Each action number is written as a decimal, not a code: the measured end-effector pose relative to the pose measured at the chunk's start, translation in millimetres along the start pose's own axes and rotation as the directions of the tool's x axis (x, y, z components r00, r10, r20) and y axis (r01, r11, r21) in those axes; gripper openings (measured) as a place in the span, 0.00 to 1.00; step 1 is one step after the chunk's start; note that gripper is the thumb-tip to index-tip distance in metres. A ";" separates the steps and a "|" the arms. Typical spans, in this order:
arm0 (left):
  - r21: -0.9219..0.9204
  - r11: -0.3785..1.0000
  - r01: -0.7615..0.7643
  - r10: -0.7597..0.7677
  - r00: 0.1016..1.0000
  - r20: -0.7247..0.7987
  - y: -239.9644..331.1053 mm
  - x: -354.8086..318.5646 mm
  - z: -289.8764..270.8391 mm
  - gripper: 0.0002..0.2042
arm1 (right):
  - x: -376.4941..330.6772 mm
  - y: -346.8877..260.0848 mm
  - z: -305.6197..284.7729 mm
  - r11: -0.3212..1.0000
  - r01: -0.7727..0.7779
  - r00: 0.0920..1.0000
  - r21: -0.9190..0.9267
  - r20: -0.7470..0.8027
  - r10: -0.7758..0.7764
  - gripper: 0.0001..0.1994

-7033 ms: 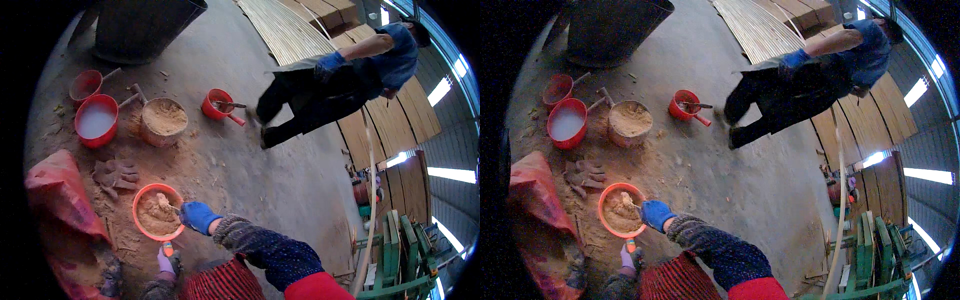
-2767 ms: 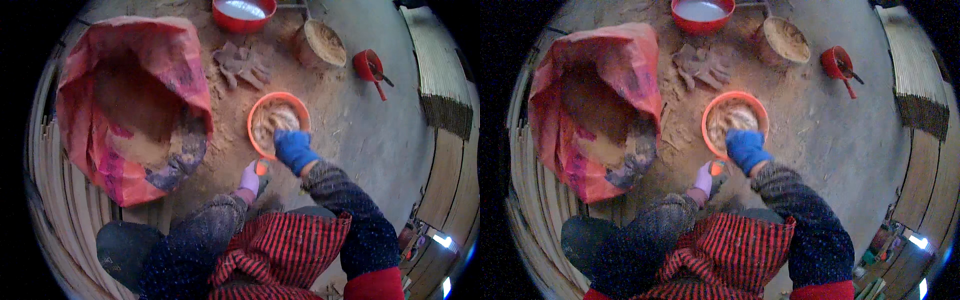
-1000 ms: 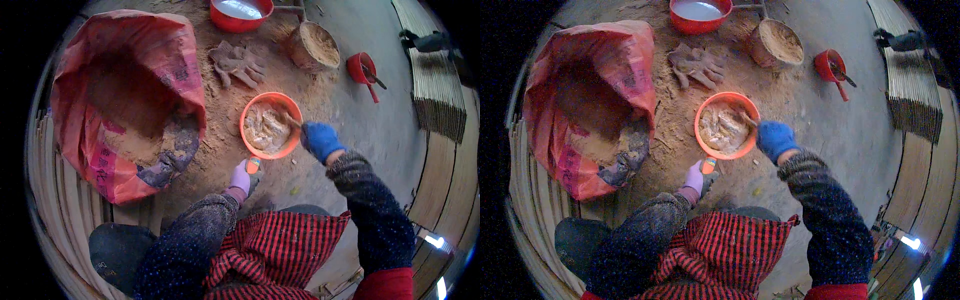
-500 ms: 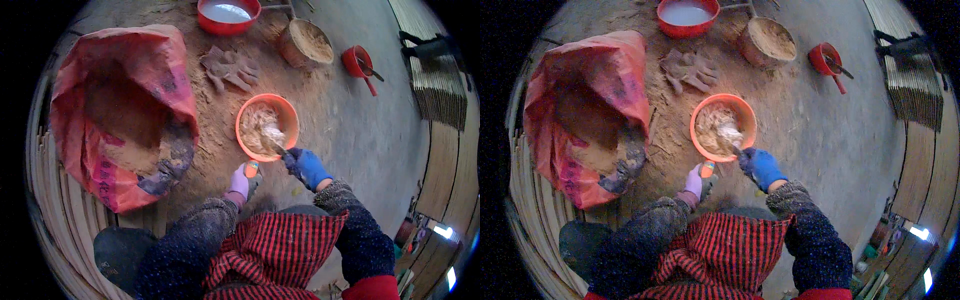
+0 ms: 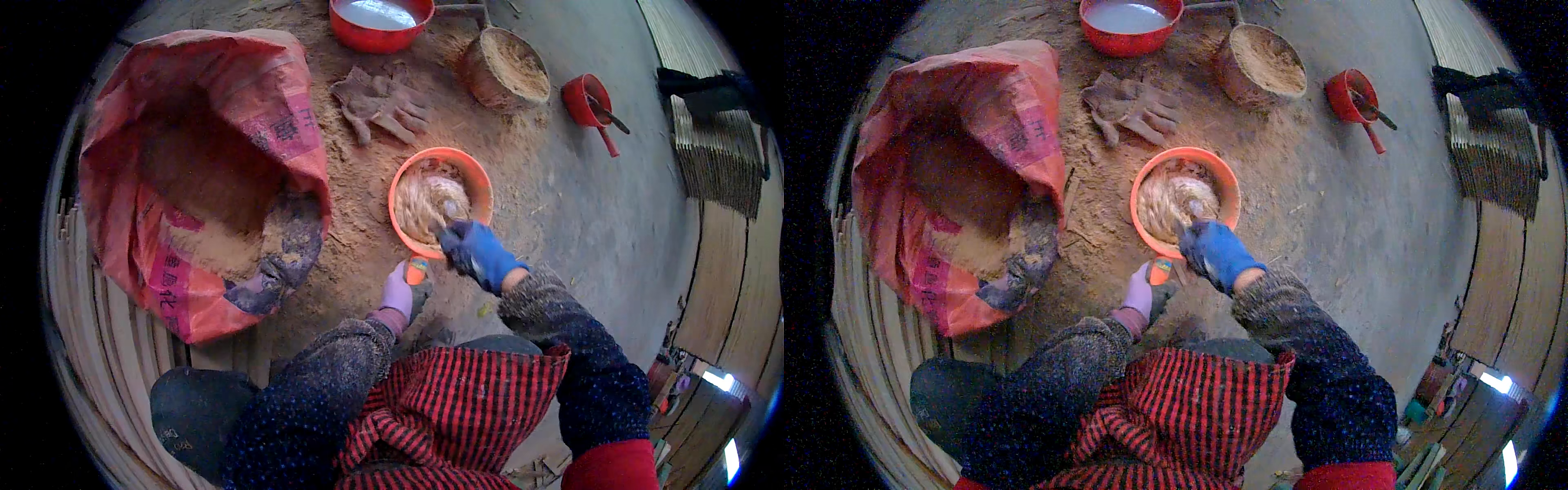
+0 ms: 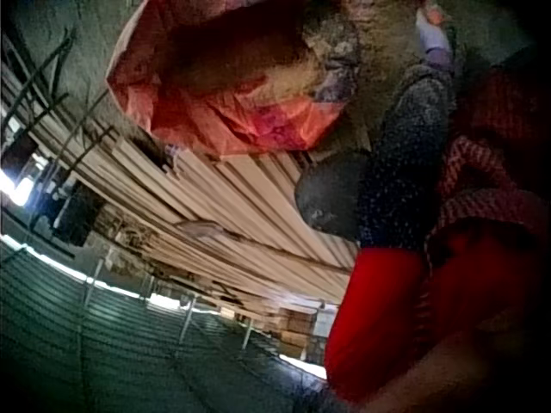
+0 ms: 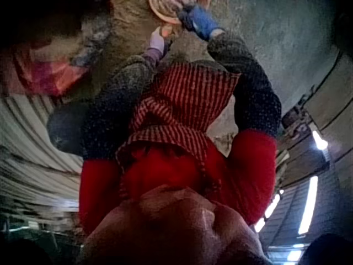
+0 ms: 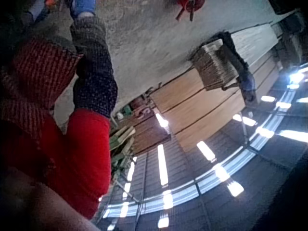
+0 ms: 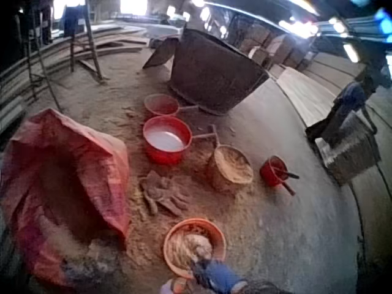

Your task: The person scoops a brown granular substance from a large red sack into an orange bowl containing a white liquid. They use a small tool to mix the ingredients together, repeatedly adding more of the granular substance to achieve a consistent mixture.

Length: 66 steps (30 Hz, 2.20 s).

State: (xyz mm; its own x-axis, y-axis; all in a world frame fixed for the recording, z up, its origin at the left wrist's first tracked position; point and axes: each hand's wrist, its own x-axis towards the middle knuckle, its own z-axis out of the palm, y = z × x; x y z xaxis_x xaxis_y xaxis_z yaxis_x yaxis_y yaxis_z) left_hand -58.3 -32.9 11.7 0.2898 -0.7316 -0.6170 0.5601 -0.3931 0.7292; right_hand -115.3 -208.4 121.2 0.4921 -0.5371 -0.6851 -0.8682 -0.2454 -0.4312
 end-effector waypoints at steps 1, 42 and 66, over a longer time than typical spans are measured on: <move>-0.004 1.000 0.015 -0.015 1.000 -0.021 7.0 -3.7 -3.5 0.18 | -15.2 -3.5 -5.2 0.998 -0.037 0.996 -0.060 0.074 0.042 0.12; 0.489 0.872 0.029 0.040 0.991 -0.128 16.5 -10.5 -6.5 0.21 | -40.6 38.1 -6.2 0.993 0.012 0.981 0.120 0.191 -0.035 0.14; 0.290 0.956 -0.039 0.077 0.990 -0.121 -9.5 7.5 -7.6 0.19 | -1.7 -6.8 -58.9 0.891 -0.054 0.995 -0.450 -0.103 0.009 0.16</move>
State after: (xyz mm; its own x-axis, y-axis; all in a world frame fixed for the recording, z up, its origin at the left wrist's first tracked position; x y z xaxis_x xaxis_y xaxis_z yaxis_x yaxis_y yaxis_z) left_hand -55.6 -30.5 -2.0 0.4239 -0.6872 -0.5900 0.2989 -0.5088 0.8073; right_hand -114.0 -253.4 159.9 0.4755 -0.6193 -0.6248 -0.8292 -0.5527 -0.0832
